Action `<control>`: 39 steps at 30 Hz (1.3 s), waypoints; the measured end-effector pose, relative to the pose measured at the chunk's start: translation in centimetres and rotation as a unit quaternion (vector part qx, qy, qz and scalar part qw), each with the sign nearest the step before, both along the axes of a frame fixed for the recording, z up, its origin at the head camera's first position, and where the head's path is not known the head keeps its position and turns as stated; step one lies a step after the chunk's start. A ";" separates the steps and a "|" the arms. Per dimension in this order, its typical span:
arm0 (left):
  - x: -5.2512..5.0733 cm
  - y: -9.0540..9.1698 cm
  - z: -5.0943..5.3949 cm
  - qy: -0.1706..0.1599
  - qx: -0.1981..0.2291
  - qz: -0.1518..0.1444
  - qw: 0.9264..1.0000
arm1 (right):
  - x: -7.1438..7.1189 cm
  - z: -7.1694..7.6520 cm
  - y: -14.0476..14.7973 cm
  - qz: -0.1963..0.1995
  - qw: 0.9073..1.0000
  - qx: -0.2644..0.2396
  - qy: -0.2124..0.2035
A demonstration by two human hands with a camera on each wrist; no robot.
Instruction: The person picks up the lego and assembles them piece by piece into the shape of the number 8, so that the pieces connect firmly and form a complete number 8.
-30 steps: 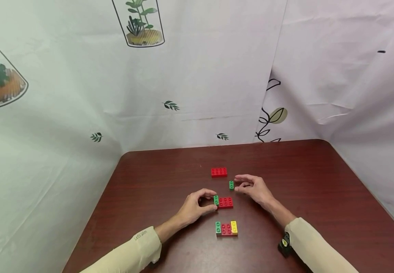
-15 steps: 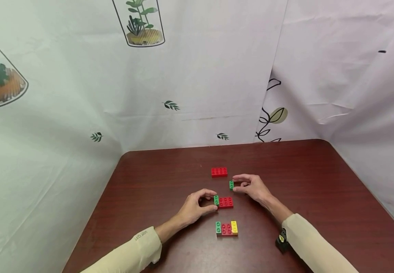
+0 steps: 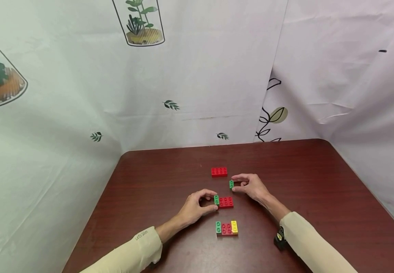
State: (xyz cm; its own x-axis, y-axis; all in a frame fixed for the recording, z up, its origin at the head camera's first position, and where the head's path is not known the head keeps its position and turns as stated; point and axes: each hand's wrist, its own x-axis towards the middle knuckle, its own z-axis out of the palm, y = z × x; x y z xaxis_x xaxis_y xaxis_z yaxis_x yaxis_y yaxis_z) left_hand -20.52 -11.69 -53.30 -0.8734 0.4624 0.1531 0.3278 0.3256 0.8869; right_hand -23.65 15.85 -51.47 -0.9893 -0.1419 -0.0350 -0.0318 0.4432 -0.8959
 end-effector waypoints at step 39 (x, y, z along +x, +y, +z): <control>0.1 0.0 0.2 0.003 -0.022 0.000 1.000 | 0.4 0.1 0.1 -0.009 1.000 -0.005 -0.004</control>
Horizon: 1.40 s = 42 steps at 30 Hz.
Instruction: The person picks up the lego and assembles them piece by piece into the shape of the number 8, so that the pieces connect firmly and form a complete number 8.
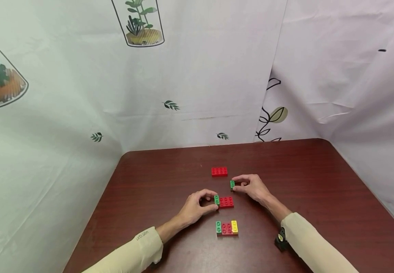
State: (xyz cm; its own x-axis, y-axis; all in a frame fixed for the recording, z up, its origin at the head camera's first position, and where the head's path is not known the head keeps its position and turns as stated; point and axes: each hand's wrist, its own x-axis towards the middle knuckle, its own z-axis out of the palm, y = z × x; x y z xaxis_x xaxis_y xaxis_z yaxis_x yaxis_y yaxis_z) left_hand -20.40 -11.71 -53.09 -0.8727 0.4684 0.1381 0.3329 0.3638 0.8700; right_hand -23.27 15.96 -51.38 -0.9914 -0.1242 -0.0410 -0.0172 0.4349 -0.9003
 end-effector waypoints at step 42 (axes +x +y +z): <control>0.5 0.4 0.5 0.007 -0.004 0.014 1.000 | 3.9 1.3 0.4 0.087 0.995 -0.043 0.010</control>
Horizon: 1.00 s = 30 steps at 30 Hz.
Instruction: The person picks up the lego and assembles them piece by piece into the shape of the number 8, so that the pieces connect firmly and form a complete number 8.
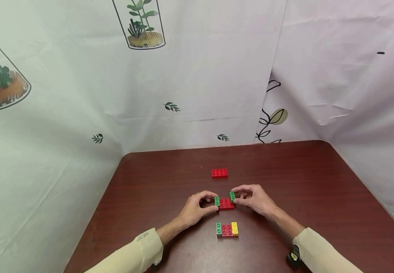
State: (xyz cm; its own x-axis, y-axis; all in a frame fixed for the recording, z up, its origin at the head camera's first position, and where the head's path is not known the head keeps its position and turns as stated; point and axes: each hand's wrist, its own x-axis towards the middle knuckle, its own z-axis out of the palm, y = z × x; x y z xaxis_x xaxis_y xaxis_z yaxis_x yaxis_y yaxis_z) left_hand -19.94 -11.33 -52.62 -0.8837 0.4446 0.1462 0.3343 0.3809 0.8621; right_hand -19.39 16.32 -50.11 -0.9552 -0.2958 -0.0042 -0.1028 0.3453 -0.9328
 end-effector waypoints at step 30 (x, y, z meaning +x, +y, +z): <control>-0.5 -0.3 -0.7 -0.008 0.014 -0.007 1.000 | 0.8 -0.7 -0.5 0.012 0.998 0.038 0.056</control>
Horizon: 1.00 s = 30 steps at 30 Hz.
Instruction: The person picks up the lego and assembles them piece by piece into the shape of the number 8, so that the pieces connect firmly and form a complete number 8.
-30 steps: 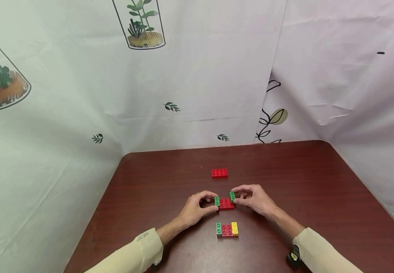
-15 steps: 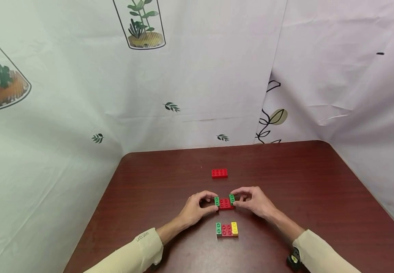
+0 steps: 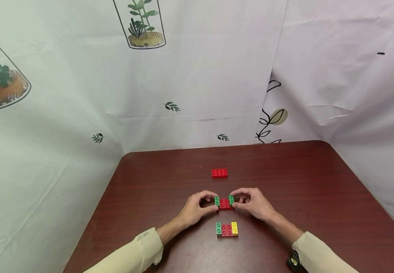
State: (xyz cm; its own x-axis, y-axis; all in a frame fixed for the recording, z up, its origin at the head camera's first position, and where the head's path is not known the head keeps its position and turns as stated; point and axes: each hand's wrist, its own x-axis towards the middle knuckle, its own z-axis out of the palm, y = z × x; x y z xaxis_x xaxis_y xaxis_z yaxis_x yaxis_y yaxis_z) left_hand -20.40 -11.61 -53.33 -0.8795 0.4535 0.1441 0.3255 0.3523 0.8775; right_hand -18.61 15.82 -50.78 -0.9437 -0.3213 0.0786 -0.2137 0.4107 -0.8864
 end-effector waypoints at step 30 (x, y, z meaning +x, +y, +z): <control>0.1 0.0 0.2 0.011 -0.025 0.002 1.000 | 0.6 -0.1 -0.4 -0.012 0.998 0.036 0.046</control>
